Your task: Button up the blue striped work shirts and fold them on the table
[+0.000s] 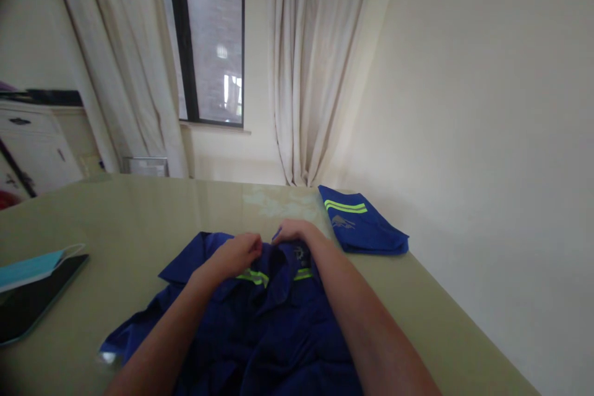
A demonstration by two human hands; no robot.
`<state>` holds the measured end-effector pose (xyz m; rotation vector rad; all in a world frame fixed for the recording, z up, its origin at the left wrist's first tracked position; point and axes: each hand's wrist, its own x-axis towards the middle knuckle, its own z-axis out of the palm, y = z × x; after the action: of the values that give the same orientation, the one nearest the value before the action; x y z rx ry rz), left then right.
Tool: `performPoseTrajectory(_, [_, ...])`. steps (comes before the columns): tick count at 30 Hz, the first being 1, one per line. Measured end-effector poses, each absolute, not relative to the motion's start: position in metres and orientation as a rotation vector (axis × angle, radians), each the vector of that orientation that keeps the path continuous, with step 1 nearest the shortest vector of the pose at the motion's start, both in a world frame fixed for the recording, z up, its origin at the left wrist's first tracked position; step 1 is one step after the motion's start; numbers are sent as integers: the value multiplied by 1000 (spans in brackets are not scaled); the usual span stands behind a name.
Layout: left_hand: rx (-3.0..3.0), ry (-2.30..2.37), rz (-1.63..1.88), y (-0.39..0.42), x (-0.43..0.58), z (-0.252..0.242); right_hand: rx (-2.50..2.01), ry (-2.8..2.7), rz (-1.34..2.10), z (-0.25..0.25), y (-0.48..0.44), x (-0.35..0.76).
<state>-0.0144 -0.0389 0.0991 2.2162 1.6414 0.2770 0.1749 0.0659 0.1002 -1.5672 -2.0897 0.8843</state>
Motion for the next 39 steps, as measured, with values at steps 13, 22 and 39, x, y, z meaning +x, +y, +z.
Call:
performPoseTrajectory(13, [2065, 2034, 403, -21, -42, 66, -1306, -1893, 112, 154, 85, 211])
performPoseTrajectory(22, [2093, 2115, 238, -24, -39, 65, -1913, -2055, 90, 51, -33, 288])
performPoseTrajectory(39, [2415, 1790, 481, -53, 39, 17, -1519, -1154, 799, 82, 5, 272])
